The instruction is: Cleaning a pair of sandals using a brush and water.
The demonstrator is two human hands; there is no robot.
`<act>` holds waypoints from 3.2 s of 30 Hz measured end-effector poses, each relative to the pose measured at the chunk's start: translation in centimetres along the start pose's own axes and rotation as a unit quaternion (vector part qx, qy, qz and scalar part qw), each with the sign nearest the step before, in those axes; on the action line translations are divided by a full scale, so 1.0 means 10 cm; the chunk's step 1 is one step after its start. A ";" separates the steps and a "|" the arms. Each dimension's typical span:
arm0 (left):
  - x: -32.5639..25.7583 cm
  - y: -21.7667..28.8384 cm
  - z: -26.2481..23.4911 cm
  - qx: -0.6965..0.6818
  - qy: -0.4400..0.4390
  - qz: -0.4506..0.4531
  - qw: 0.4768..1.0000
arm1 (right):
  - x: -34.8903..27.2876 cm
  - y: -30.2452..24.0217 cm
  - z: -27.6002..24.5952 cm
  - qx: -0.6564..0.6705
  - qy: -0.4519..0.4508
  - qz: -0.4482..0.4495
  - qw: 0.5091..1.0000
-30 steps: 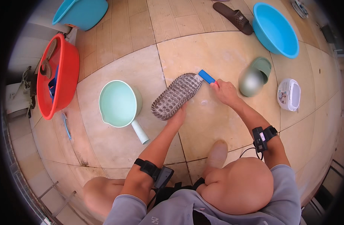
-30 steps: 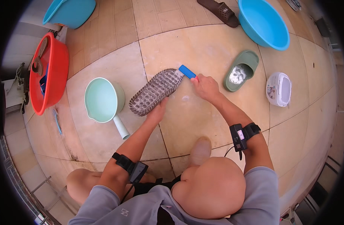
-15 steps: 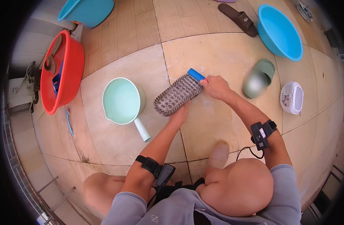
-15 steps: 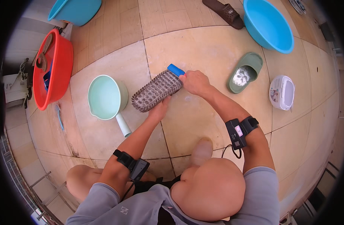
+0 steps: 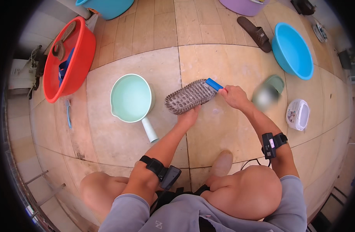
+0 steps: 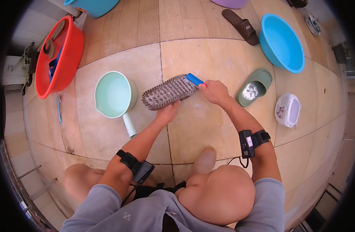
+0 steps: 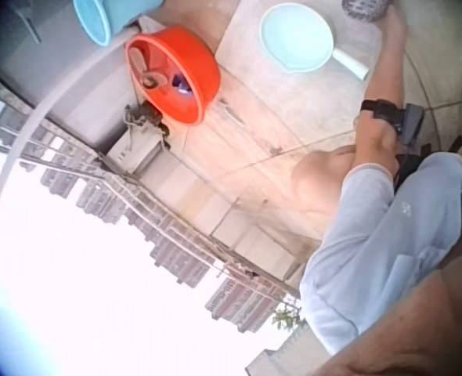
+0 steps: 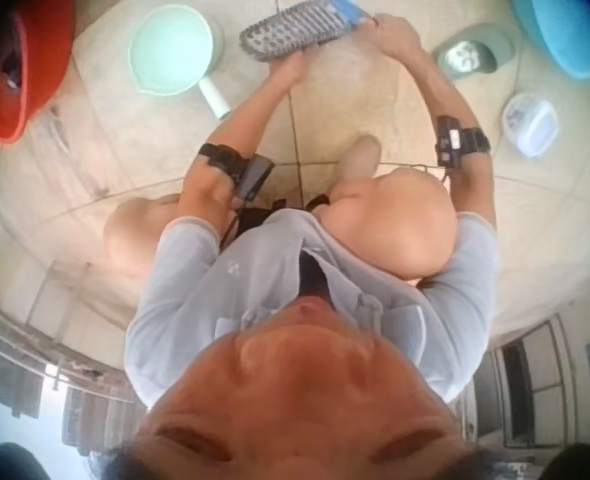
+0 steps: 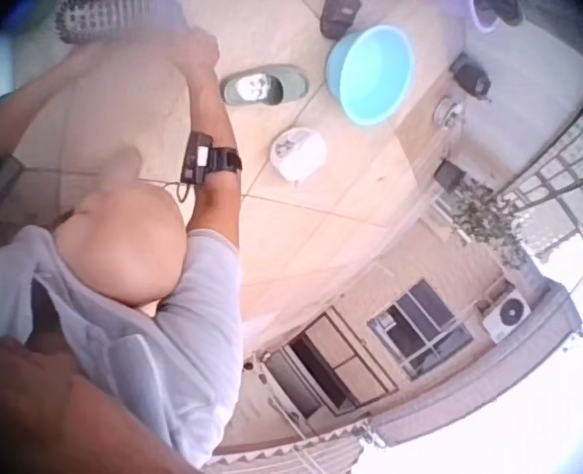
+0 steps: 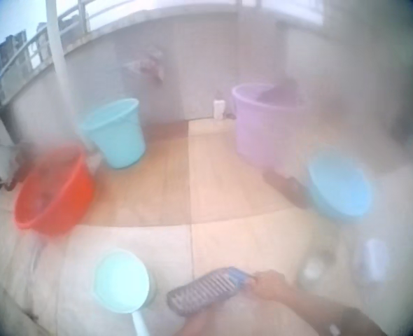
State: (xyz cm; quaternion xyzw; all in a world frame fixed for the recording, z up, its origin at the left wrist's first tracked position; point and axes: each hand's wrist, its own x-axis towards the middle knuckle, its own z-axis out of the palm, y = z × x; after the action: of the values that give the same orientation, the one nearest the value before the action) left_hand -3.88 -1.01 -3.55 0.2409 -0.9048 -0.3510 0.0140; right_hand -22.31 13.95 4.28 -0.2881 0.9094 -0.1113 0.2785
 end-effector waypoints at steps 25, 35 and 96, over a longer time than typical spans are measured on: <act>0.58 0.30 -4.07 -0.484 0.012 -0.266 0.833 | -0.22 0.25 0.71 0.228 0.265 -0.021 0.937; -0.16 -0.71 -4.17 -0.565 0.076 -0.298 0.766 | -0.27 0.35 0.65 0.129 0.253 -0.073 0.956; -1.72 -2.65 -3.95 -0.211 0.142 -0.212 0.944 | 0.13 -4.16 0.80 0.679 -0.385 -0.028 0.624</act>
State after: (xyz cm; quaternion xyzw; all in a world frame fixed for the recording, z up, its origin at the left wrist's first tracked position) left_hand 30.32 -35.06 11.64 0.4664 -0.7265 -0.4907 0.1178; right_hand 0.53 -20.80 12.24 -0.0589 0.3768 -0.5837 0.7168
